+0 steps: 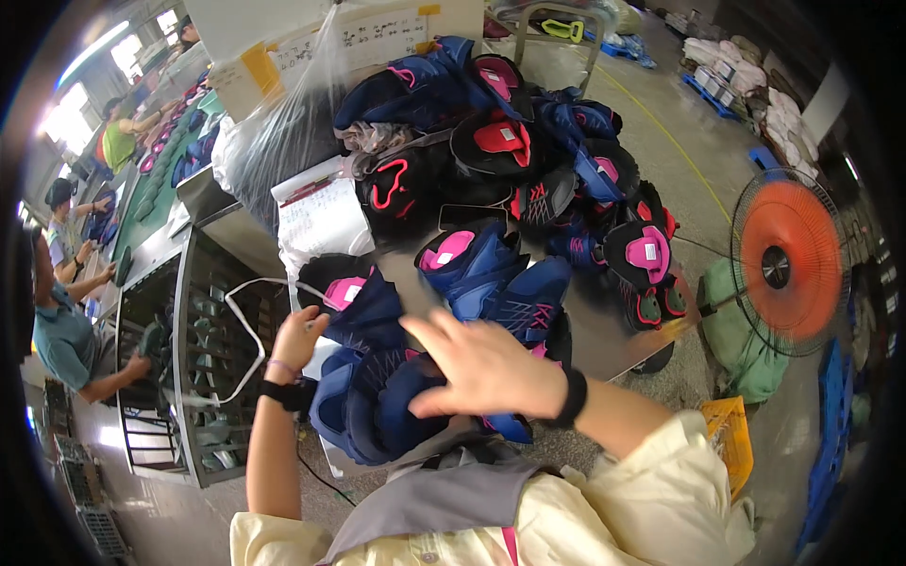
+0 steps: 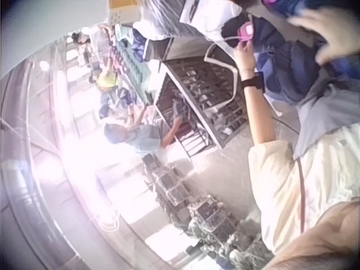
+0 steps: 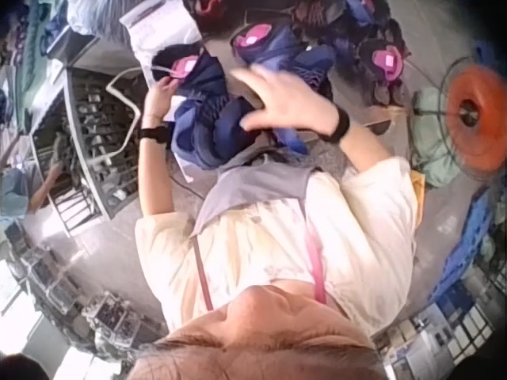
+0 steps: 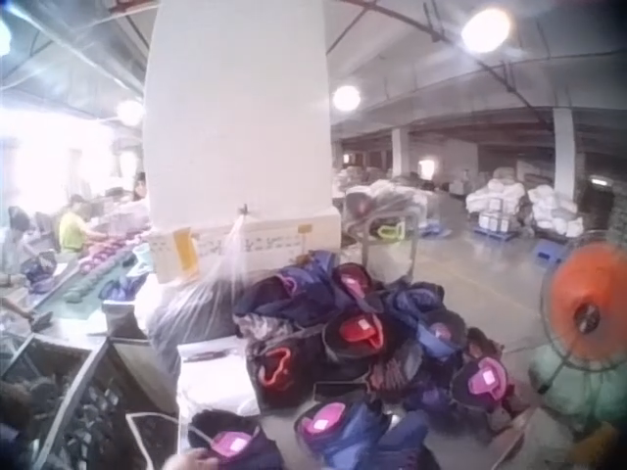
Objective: The recorder is sorting and organizing shoe upper components at a manufacturing workstation.
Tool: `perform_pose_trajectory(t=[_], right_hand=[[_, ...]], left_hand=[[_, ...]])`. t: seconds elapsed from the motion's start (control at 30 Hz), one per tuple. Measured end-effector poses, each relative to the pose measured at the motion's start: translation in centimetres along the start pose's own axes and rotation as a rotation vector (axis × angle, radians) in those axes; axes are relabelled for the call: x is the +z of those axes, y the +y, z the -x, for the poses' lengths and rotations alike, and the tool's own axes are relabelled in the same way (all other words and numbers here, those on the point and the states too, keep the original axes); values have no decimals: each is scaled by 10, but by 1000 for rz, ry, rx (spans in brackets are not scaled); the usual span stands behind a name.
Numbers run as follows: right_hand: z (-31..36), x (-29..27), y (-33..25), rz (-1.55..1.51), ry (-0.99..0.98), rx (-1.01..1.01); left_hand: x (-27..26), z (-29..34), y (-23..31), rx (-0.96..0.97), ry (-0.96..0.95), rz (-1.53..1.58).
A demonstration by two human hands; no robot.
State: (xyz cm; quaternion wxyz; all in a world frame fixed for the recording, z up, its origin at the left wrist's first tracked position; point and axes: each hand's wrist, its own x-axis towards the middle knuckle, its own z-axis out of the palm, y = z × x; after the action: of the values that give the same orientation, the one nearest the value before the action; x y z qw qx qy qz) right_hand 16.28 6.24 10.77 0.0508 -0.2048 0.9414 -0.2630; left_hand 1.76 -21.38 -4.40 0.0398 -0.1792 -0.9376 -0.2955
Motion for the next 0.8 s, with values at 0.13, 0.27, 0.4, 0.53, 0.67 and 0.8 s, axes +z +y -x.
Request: perform_pose_trajectory(t=[0.13, 0.27, 0.4, 0.53, 0.67, 0.8], right_hand=[[90, 52, 16, 222, -149, 319], [128, 86, 57, 199, 31, 409], [144, 77, 94, 214, 229, 409], [162, 62, 131, 245, 445, 446], [177, 35, 167, 208, 548, 410], [189, 46, 195, 107, 586, 492]], left_hand=[[-62, 30, 120, -47, -182, 319], [18, 100, 196, 189, -396, 356], [143, 158, 165, 275, -217, 213], [170, 161, 149, 172, -603, -134], [171, 171, 112, 395, -768, -216], [130, 147, 152, 927, -1009, -274]])
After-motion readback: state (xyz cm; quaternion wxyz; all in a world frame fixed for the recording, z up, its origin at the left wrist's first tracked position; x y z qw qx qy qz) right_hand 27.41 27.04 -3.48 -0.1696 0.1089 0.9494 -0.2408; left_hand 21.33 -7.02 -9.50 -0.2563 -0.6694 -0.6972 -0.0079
